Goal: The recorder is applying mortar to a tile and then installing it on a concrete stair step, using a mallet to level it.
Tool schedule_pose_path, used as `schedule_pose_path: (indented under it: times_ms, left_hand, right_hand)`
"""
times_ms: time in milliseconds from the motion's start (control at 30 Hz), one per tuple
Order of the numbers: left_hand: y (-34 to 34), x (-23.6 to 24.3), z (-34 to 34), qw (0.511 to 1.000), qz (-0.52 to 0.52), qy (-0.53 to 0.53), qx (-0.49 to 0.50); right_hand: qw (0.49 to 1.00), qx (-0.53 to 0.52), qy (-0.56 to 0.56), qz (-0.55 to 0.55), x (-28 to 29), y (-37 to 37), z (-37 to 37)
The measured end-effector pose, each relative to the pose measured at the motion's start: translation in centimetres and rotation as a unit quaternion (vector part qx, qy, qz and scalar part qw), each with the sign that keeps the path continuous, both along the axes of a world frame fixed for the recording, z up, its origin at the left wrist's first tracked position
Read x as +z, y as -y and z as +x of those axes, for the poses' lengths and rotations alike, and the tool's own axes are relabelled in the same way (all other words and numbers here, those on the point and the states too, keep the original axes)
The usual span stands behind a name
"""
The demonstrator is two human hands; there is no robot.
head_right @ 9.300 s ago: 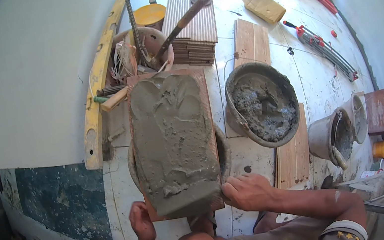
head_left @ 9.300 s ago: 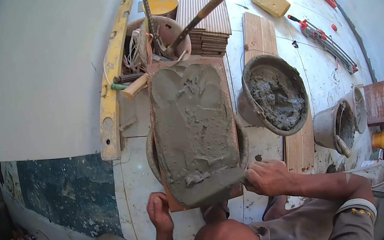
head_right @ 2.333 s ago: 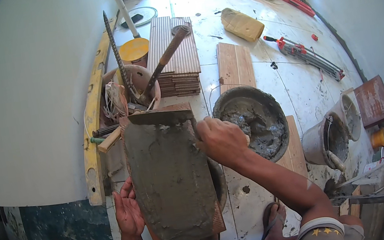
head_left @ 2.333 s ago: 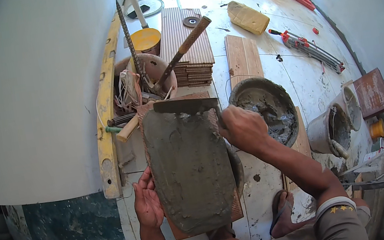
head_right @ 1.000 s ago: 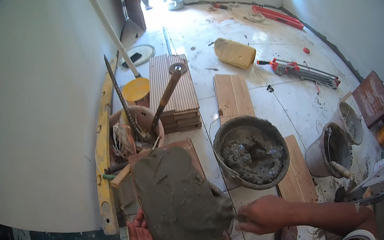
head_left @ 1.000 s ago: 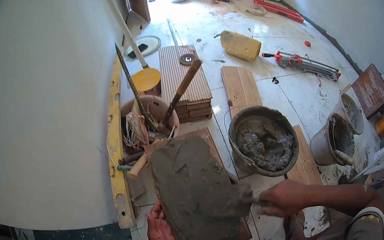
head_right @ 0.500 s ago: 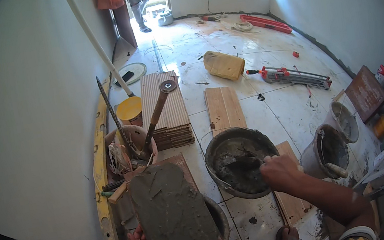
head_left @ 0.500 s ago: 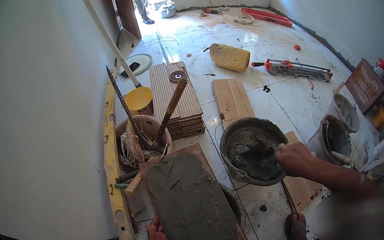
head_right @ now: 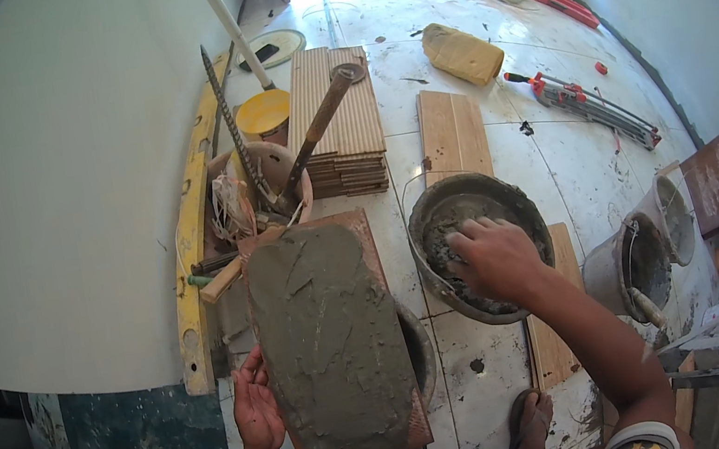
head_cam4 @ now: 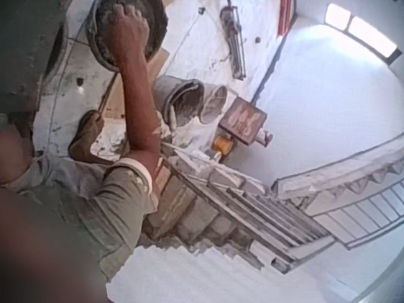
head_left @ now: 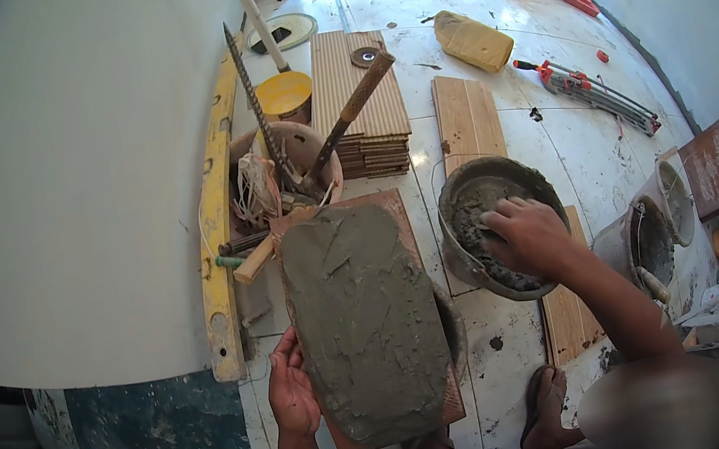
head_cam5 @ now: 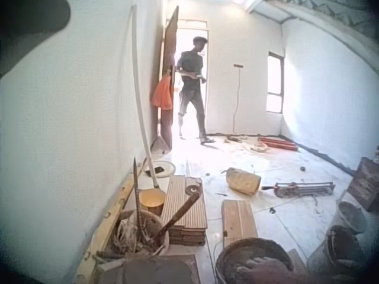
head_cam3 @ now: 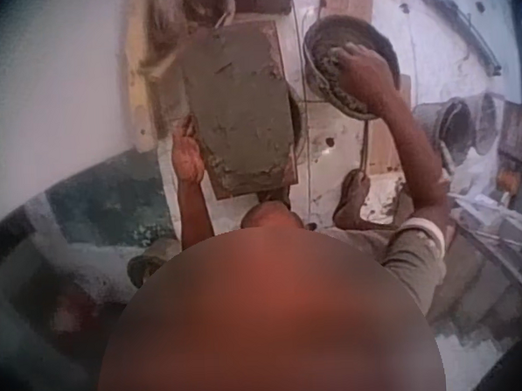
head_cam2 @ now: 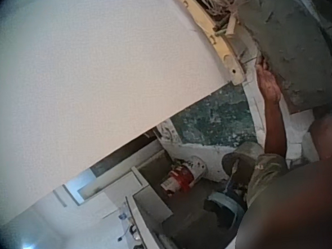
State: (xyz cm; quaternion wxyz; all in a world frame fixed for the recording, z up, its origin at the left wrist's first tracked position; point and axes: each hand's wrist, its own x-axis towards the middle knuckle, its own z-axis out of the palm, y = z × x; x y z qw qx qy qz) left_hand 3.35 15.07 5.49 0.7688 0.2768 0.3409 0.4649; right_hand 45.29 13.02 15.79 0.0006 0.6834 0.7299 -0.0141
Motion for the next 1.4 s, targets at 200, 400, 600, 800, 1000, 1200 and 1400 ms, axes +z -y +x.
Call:
schedule_pose_path:
  times_ms: [200,400,600,800,1000,1200,1400]
  left_hand:
    - [6.0,1.7,-1.2,0.954,0.087,-0.250,0.141]
    - [14.4,-1.3,-4.0,0.916,-0.026,-0.344,0.205]
    - [17.9,-2.0,-2.8,0.963,-0.105,-0.216,0.120]
    - [17.2,-3.4,-2.2,0.972,-0.050,-0.183,0.139]
    - [16.4,-2.8,-2.2,0.972,-0.037,-0.188,0.135]
    - [15.3,-1.5,-3.2,0.977,-0.018,-0.154,0.146]
    - [11.6,0.0,-2.5,0.984,0.007,-0.104,0.145]
  right_hand:
    - [0.993,0.077,-0.020,0.089,-3.2,-6.8,-0.7]
    - [0.977,0.137,-0.008,0.164,-5.8,-12.2,-1.6]
    - [0.950,0.235,-0.010,0.206,-8.3,-13.8,-2.7]
    - [0.941,0.245,-0.009,0.231,-8.2,-13.6,-2.7]
    - [0.950,0.211,0.001,0.229,-7.7,-11.9,-1.3]
    - [0.940,0.208,0.034,0.268,-5.0,-9.8,-0.3]
    - [0.948,0.156,0.049,0.272,-3.5,-7.3,2.6]
